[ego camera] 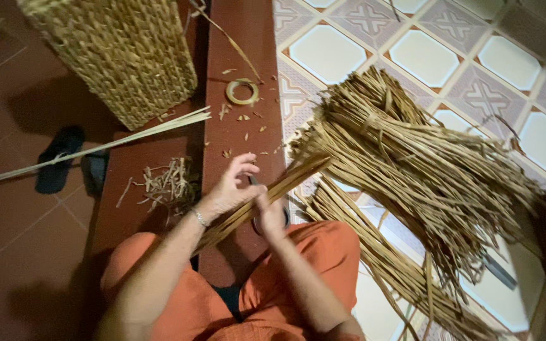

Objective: The person sits on the floor and uses scissors to trim bundles of dried leaves to a uniform length. They repeatedly pick up bundles, cut the ends, and set the trimmed pieces aside. A machete is also used to trim thin bamboo sticks.

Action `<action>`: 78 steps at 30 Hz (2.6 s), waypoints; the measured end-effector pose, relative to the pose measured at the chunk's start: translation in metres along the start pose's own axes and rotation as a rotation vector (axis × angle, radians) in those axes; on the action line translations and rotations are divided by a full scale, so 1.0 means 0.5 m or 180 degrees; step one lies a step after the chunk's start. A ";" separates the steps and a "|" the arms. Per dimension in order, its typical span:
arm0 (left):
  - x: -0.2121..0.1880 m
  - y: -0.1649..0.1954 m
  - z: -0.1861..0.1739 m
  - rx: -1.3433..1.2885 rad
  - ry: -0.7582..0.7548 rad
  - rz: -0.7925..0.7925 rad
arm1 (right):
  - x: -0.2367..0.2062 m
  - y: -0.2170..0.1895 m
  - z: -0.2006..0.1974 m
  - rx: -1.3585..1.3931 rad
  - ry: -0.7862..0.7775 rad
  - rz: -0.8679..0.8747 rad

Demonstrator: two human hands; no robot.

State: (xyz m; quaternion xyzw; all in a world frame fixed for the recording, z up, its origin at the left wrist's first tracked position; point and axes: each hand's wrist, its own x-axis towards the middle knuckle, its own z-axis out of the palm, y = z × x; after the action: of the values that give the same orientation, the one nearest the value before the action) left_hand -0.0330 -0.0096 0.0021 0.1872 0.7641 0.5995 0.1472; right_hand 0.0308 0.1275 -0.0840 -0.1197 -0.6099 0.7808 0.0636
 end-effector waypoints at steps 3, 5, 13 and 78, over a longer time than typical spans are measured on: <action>0.004 0.012 -0.027 -0.0157 0.0205 -0.0386 | 0.047 -0.173 -0.138 0.0622 -0.0028 -0.0312; 0.001 0.012 -0.045 -0.0341 0.0369 -0.0497 | 0.063 -0.315 -0.240 0.0359 0.0289 -0.1083; 0.024 -0.028 -0.031 -0.0814 0.0261 -0.0539 | -0.029 -0.796 -0.529 -0.2406 0.1268 -0.2523; -0.020 -0.094 0.033 -0.0527 -0.0374 -0.0981 | -0.058 -0.028 -0.624 -0.4666 -0.0631 0.0665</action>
State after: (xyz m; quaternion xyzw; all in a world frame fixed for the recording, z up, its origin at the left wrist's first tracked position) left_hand -0.0220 -0.0098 -0.0474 0.0898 0.7219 0.6187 0.2966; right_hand 0.1404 0.4161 -0.1381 -0.1178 -0.9624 0.1831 -0.1623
